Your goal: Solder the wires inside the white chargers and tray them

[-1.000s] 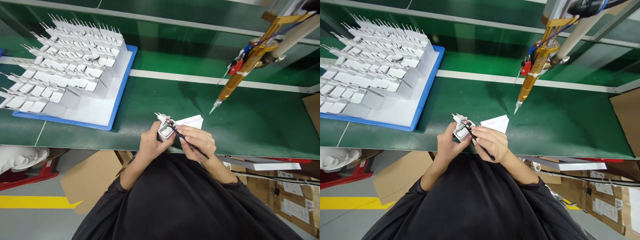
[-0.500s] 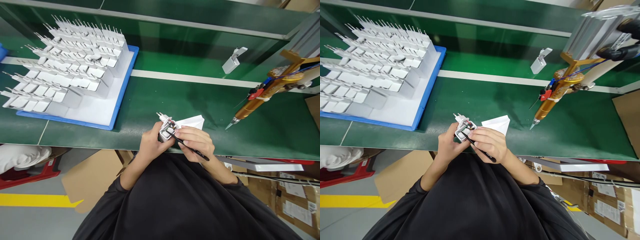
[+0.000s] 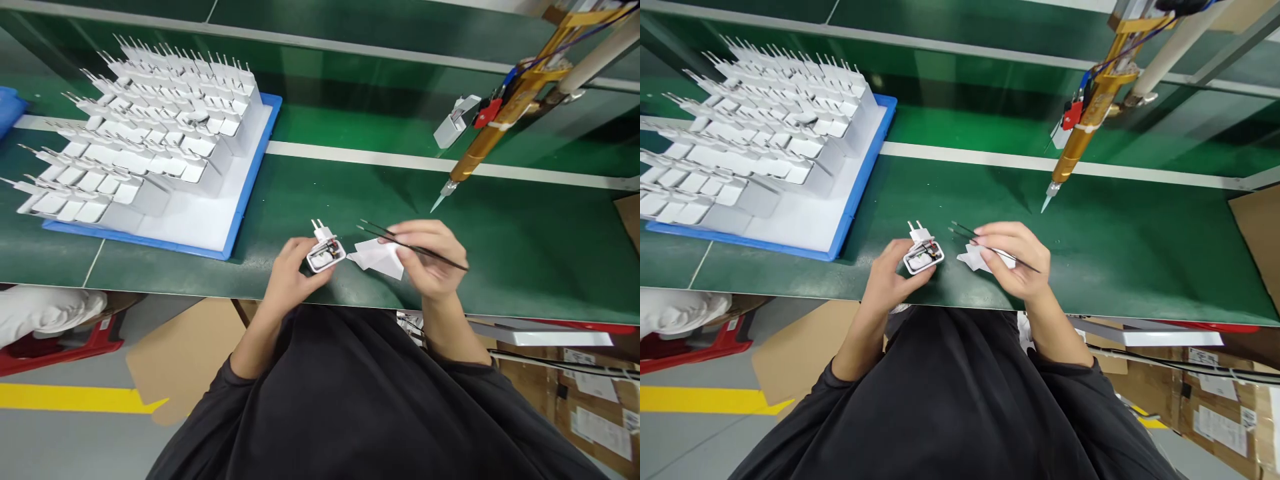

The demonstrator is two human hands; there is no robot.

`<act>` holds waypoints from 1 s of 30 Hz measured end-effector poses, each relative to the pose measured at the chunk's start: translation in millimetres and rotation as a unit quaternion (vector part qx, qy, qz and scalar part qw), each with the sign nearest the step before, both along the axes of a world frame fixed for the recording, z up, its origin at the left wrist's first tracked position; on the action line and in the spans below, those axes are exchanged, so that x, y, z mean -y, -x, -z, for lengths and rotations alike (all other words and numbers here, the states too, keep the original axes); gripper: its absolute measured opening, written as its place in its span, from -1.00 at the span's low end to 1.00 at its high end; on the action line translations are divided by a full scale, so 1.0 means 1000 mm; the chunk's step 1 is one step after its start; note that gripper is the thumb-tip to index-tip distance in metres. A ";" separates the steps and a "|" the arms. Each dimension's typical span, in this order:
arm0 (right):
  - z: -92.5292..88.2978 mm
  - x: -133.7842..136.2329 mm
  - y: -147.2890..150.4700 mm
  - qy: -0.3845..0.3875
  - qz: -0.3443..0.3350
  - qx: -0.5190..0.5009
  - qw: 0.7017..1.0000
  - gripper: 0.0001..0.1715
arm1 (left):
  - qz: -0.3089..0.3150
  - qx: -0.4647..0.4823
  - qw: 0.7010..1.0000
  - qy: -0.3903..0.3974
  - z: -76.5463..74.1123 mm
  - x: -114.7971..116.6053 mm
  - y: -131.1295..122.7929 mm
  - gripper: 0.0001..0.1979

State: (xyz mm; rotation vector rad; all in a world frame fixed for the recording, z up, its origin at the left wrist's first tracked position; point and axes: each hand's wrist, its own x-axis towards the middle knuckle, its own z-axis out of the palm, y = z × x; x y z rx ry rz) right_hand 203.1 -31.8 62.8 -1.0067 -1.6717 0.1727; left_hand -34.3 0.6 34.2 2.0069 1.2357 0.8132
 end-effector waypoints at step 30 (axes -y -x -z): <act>-0.017 -0.068 -0.089 0.159 0.125 -0.234 0.951 -0.79 | 0.044 -0.093 0.992 -0.077 0.012 -0.020 0.025 -0.48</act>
